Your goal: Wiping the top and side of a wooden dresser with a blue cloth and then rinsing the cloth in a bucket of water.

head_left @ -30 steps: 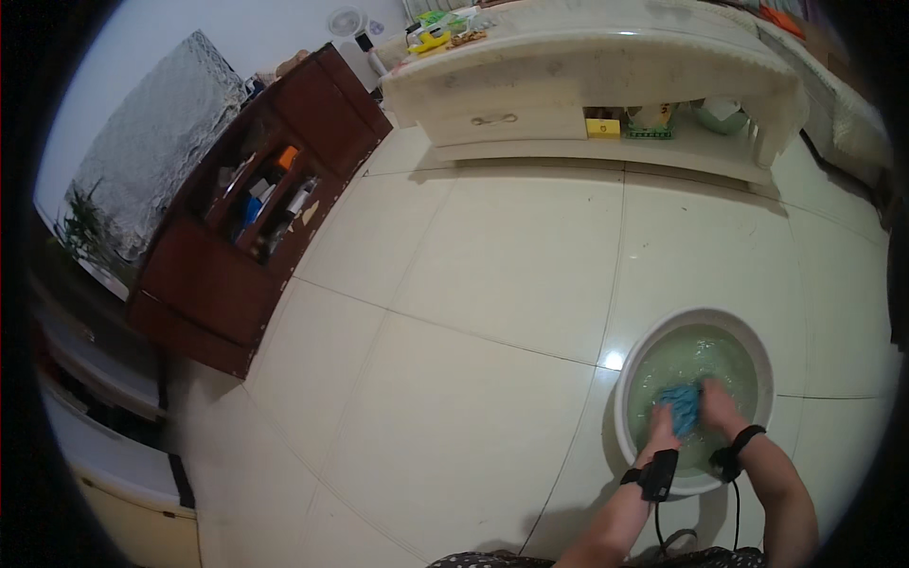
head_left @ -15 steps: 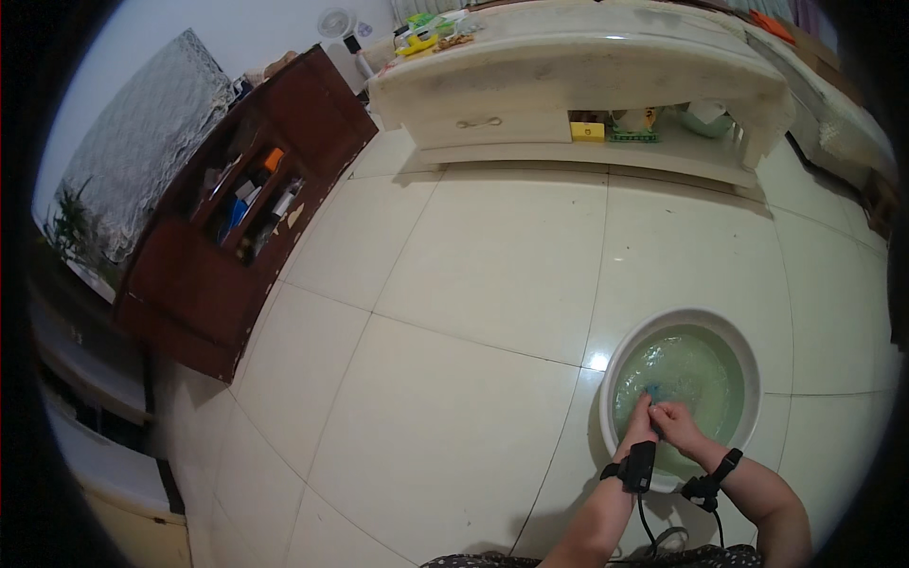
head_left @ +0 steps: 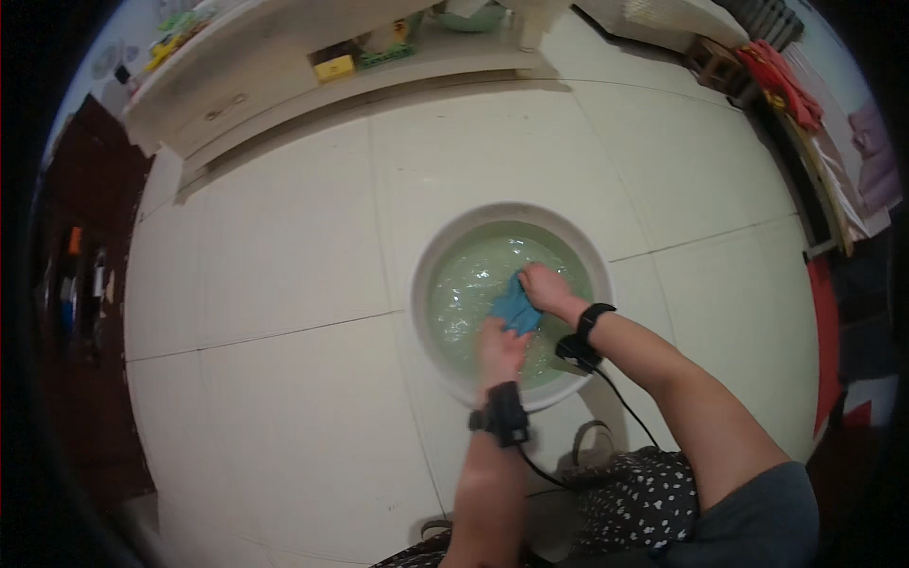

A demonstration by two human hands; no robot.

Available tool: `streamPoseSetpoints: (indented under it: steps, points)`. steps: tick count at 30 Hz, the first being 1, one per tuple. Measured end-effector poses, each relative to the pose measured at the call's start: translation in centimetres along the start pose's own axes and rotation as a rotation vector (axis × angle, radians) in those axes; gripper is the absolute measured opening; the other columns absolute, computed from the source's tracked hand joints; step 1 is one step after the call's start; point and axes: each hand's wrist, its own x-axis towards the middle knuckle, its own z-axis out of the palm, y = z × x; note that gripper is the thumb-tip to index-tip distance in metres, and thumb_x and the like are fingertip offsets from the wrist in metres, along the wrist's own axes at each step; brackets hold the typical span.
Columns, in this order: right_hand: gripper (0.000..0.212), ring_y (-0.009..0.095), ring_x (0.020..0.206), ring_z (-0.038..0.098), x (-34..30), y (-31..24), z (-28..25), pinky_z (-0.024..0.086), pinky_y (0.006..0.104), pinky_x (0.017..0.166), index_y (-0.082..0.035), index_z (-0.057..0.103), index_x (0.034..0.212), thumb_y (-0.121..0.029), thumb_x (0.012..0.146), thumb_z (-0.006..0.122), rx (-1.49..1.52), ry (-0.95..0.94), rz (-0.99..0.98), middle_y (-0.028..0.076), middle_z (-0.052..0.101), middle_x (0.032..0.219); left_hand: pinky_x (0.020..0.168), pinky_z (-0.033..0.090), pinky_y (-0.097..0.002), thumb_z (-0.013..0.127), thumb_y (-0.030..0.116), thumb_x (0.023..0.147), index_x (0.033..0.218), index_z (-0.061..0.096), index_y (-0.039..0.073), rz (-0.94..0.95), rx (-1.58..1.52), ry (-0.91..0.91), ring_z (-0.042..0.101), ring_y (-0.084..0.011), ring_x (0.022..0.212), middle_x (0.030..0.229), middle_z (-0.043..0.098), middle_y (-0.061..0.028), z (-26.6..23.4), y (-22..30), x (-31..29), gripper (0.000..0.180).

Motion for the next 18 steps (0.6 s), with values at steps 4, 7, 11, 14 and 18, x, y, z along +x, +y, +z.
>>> streamPoseSetpoints:
  steps: [4,7,11,14,18]
  points:
    - [0.032,0.039,0.094,0.055,-1.6,1.8,0.4,0.045,0.0452,0.079,-0.004,0.047,0.111,-0.02,0.083,0.044,-0.099,-0.129,0.051,0.022,0.049,0.112,0.09,0.032,-0.0572,0.046,0.017,0.084,0.122,0.04,0.01,-0.201,0.051,0.225,0.044,-0.028,0.113,0.12,0.047,-0.0094,2.9,2.2,-2.7,0.039]
    - [0.039,0.041,0.088,0.054,-3.4,0.3,1.1,0.045,0.0464,0.076,-0.006,0.044,0.112,-0.025,0.08,0.055,-0.179,-0.27,-0.275,0.021,0.049,0.107,0.091,0.028,-0.0614,0.046,0.036,0.084,0.128,0.037,0.014,-0.039,0.147,0.237,0.034,-0.029,0.123,0.128,0.041,-0.0099,-2.5,-0.1,-1.1,0.049]
    - [0.041,0.033,0.084,0.056,-3.6,-1.7,-1.4,0.047,0.0422,0.075,-0.007,0.042,0.117,-0.025,0.082,0.052,0.321,-0.382,0.156,0.019,0.051,0.107,0.094,0.028,-0.0551,0.05,0.044,0.081,0.13,0.034,0.013,-0.119,-0.062,0.471,0.034,-0.0287,0.122,0.128,0.04,-0.0108,3.9,3.1,-2.5,0.06]
    - [0.037,0.023,0.077,0.055,-4.7,-4.7,-0.5,0.047,0.0367,0.066,-0.007,0.046,0.112,-0.028,0.083,0.052,0.939,-0.545,0.163,0.016,0.055,0.098,0.09,0.027,-0.0636,0.046,0.038,0.086,0.131,0.036,0.018,-0.282,-0.271,0.245,0.043,-0.0326,0.112,0.127,0.042,-0.0082,2.2,4.0,-1.4,0.05]
    - [0.028,0.026,0.076,0.058,-8.0,-9.4,-1.4,0.046,0.0386,0.061,-0.007,0.053,0.102,-0.028,0.084,0.051,0.561,-0.205,-0.363,0.017,0.058,0.088,0.086,0.041,-0.0427,0.046,0.032,0.088,0.126,0.044,0.013,0.155,0.116,-0.003,0.05,-0.0227,0.1,0.114,0.049,-0.0079,-1.3,2.9,-0.8,0.042]
